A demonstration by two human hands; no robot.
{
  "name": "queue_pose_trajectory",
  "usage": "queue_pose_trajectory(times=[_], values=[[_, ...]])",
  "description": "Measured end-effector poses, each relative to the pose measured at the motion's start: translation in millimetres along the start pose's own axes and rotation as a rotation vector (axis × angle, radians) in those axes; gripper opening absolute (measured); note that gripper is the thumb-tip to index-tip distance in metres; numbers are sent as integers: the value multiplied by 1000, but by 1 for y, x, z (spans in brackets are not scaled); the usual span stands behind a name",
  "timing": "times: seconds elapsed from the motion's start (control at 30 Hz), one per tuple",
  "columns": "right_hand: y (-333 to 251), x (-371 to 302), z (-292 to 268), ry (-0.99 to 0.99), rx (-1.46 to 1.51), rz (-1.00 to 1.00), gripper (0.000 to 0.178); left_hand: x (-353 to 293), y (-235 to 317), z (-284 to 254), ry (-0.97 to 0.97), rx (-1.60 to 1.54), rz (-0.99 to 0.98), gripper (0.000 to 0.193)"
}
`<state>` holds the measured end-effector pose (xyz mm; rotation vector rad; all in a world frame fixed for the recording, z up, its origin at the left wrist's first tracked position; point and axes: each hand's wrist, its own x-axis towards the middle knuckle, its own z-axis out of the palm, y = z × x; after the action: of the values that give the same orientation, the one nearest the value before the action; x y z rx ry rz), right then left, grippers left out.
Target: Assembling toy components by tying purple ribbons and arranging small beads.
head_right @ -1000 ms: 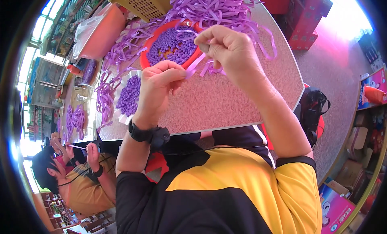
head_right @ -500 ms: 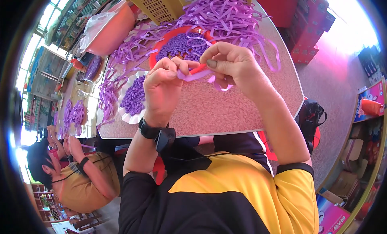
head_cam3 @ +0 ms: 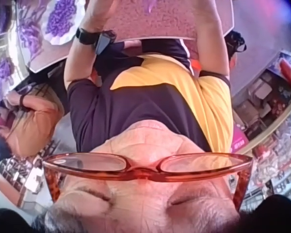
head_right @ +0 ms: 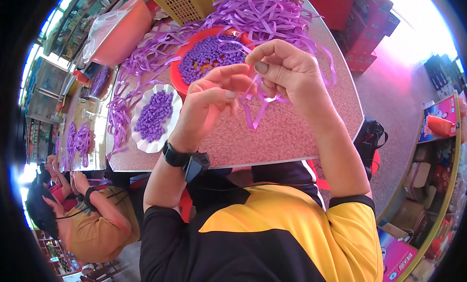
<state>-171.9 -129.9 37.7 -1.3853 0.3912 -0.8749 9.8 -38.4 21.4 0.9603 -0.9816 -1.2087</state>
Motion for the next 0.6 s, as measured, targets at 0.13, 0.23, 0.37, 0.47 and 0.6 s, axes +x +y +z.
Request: queue_pose_trajectory(times=[0.13, 0.23, 0.37, 0.47, 0.6], values=[[2, 0, 0, 72, -137, -72, 12, -3, 2, -2, -198, -249, -264, 35], [7, 1, -1, 109, -284, -148, 13, -8, -3, -10, -137, -252, -337, 23], [23, 4, -5, 209, -610, -360, 19, -11, -6, -16, -43, -219, -318, 8], [14, 4, -9, 348, -693, -72, 23, -18, -1, -25, -61, -249, -201, 10], [20, 11, -8, 223, -738, -287, 22, -15, 0, -21, 89, -205, -173, 10]])
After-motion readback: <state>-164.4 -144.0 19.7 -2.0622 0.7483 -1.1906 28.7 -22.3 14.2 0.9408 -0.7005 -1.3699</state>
